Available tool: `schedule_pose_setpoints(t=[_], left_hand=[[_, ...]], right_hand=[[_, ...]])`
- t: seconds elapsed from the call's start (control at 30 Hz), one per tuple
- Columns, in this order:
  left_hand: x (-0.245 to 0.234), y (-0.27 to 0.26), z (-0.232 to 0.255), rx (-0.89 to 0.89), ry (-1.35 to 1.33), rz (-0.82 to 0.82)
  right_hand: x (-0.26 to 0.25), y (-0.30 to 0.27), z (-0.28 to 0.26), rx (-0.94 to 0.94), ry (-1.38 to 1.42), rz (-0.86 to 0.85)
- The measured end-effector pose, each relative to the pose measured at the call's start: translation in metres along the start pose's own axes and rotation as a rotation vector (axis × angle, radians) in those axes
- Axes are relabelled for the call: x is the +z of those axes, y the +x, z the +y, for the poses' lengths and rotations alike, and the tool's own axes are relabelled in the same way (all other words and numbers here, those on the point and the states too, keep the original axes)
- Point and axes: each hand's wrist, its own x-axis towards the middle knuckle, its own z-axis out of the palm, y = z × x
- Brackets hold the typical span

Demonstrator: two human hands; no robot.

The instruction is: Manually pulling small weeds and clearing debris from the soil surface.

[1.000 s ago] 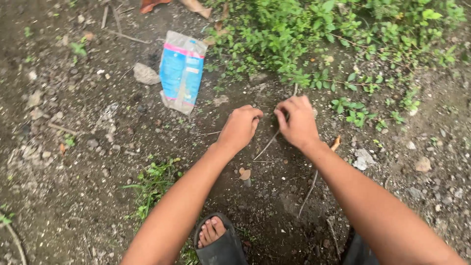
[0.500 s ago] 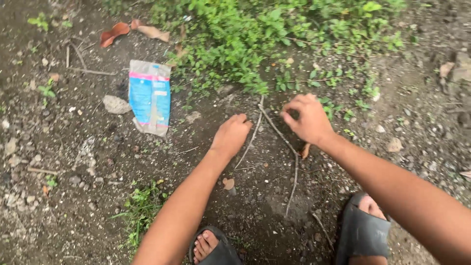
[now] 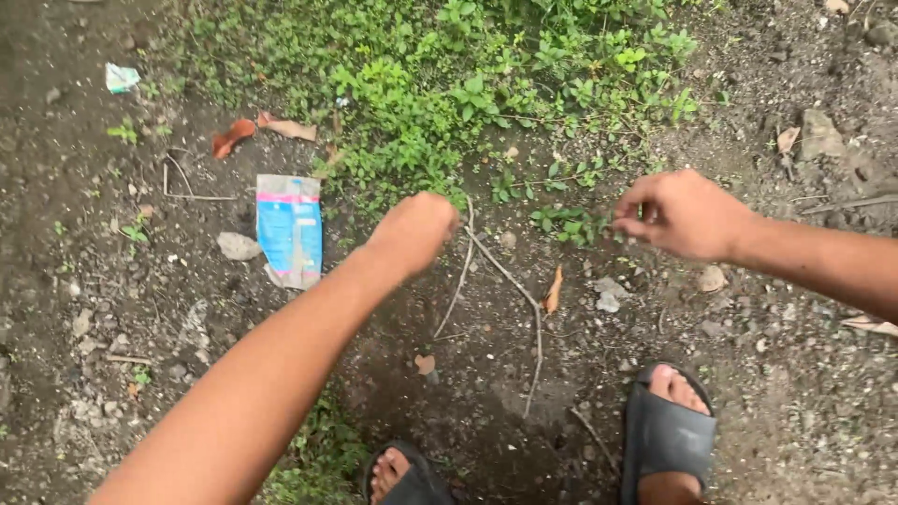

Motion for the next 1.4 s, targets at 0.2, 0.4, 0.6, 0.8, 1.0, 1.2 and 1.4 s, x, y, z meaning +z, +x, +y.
schedule_pose_setpoints(t=[0.2, 0.4, 0.6, 0.8, 1.0, 1.2, 1.4], left_hand=[[0.118, 0.059, -0.037, -0.462, -0.512, -0.037], [0.138, 0.037, 0.005, -0.399, -0.428, 0.25], [0.156, 0.035, 0.02, -0.194, -0.327, 0.44], [0.168, 0.04, 0.017, -0.192, -0.064, 0.306], [0.173, 0.044, 0.015, -0.156, 0.021, 0.497], [0.107, 0.056, 0.04, -0.245, -0.287, 0.321], [0.165, 0.088, 0.019, -0.109, 0.085, 0.291]], right_hand=[[0.045, 0.028, 0.015, -0.086, 0.082, 0.099], [0.096, 0.047, 0.005, -0.178, 0.214, 0.1], [0.108, 0.052, -0.003, -0.112, 0.356, 0.168], [0.116, 0.06, -0.012, -0.095, 0.479, 0.166], [0.123, 0.065, -0.014, -0.083, 0.529, 0.182], [0.121, 0.065, -0.011, -0.013, 0.514, 0.162], [0.127, 0.063, -0.001, -0.028, 0.551, 0.2]])
